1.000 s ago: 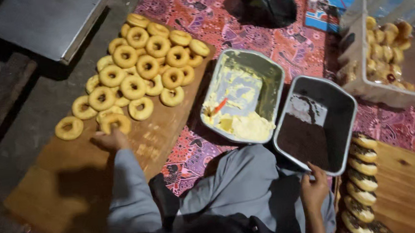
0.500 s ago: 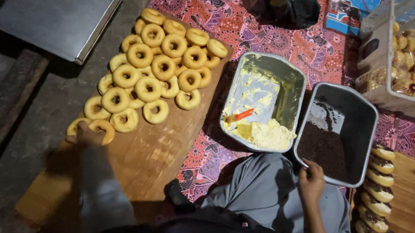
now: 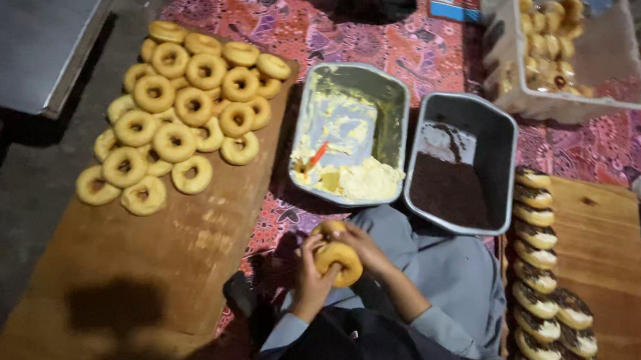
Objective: The person sits on the floor and repeatedly picks up plain donuts, splits them open, fills them with a white cream from a metal tray, and places them into a second tray containing dark crumbs. The filled donuts are then arranged in rows on a wooden board.
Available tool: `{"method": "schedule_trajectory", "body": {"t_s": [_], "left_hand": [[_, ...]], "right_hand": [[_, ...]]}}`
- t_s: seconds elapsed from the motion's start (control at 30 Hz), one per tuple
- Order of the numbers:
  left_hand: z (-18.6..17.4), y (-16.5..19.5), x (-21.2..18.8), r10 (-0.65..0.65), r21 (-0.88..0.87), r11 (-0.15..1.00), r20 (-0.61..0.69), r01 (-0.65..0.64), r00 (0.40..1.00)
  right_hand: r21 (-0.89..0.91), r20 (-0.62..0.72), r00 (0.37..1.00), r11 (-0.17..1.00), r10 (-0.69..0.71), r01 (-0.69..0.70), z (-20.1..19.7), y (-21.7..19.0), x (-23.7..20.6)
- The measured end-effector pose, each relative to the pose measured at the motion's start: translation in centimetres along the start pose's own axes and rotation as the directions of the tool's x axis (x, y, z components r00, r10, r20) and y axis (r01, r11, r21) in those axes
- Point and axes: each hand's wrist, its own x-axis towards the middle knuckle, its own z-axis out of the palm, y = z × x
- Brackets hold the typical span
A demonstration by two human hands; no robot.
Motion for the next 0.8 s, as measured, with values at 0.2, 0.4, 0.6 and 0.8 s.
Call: {"method": "schedule_trajectory", "body": {"t_s": [0.2,0.4,0.6,0.8], "left_hand": [[2.2,2.1,1.8,-0.561,-0.854,0.370,0.110,0.367,0.820],[5.8,-0.4,2.8,-0.528,-0.866,-0.056,0.448,0.497,0.721],[6.2,-1.7,3.2,-0.510,-0.833,0.015,0.470,0.553,0.721],[4.0,-1.4,4.6,-0.520,-0.869,-0.087,0.457,0.488,0.721]], "right_hand": [[0.519,-0.123,0.989,0.855,0.078,-0.003,-6.6,-3.1,-4.0],[0.171,-0.259,0.935,0.941,-0.243,0.292,-4.4,-2.3,-6.6],[-0.811,0.081,0.905,0.500,-0.417,0.303,-4.2,-4.2,-6.0],[-0.972,0.191,0.837,0.023,-0.513,0.236,-7.7,-10.5,3.3]]}}
